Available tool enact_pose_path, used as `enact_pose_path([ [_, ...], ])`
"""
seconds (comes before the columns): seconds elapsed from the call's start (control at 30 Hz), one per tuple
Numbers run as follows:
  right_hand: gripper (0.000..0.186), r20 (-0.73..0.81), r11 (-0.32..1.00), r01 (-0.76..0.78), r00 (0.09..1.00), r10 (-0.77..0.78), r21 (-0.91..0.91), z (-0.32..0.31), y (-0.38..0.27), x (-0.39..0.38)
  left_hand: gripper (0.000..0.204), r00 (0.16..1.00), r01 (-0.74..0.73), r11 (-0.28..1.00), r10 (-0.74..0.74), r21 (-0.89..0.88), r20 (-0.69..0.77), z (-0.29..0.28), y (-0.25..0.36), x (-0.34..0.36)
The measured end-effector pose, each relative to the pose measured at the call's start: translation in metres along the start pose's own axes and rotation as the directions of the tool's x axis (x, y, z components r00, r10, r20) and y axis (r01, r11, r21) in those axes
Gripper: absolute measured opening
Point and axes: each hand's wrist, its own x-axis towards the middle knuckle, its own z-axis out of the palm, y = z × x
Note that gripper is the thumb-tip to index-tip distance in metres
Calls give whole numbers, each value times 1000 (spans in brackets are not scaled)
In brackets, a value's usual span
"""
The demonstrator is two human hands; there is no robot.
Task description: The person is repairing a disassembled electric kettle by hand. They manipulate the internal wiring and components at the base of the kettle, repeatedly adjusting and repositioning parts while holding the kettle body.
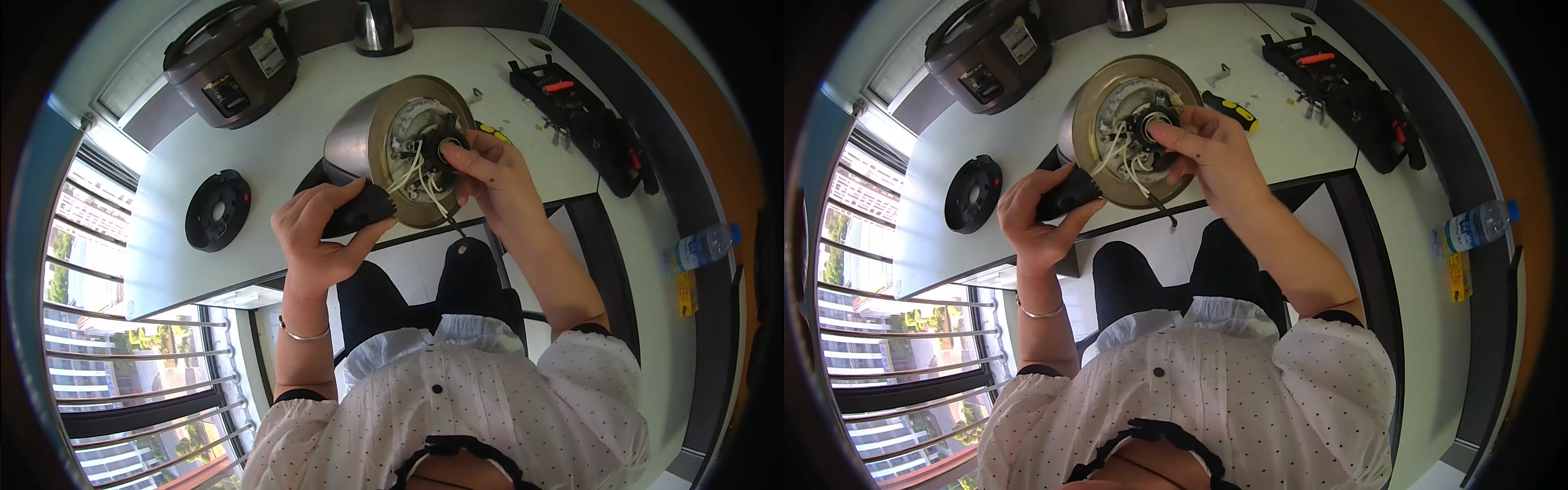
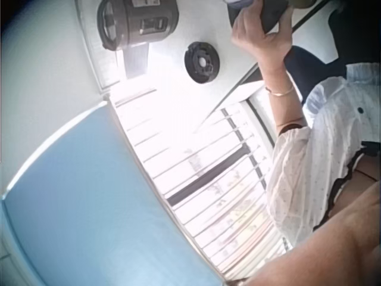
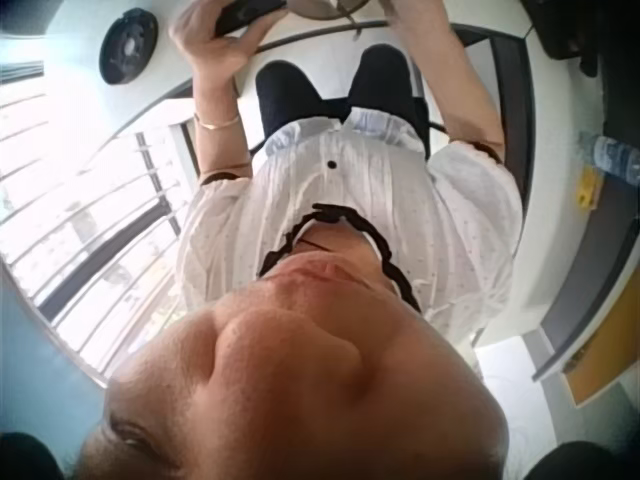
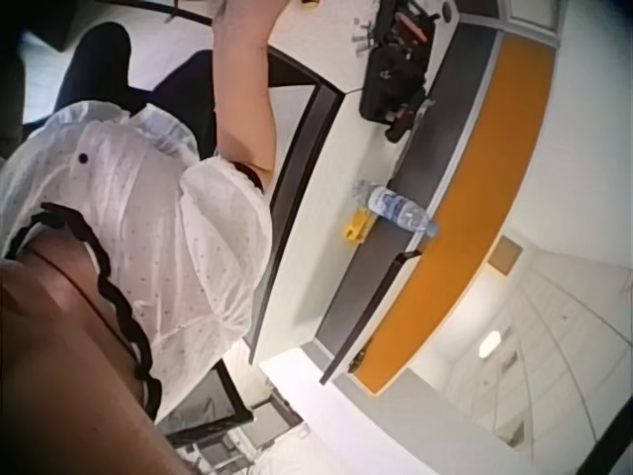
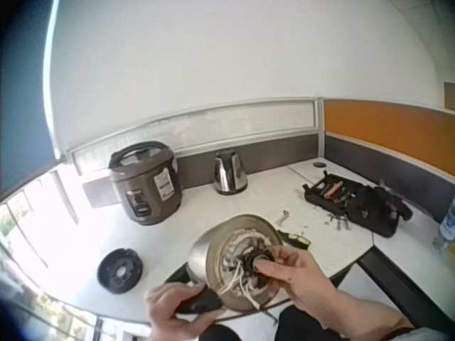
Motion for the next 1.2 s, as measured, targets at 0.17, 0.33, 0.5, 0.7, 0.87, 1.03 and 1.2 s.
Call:
enact_pose_path([
  [0.17,27,-3,999,30,1000,-30,41,8,1,-11,37,1000,-1,1000,1,-6,10,-5,1,0],
  [0.33,44,284,896,320,930,-234,-310,-16,-17,13,38,1000,-14,999,15,-53,25,-5,1,1],
  [0.5,50,751,426,812,556,-357,-399,-23,-50,39,38,996,-73,997,76,-39,55,-3,3,2],
  [0.7,34,425,817,341,895,-133,-464,-14,-43,29,39,999,-19,999,20,-28,36,-6,2,0],
  [0.87,33,65,979,56,997,-44,-198,-4,-19,5,39,1000,17,1000,-17,-20,27,-4,3,-1],
  [1.03,32,-18,998,-50,999,49,-35,0,-11,-6,39,1000,4,1000,-3,-19,28,-1,4,1],
  [1.2,37,98,925,219,975,-198,-310,8,-14,-6,39,997,69,998,-69,-9,34,-4,8,0],
])
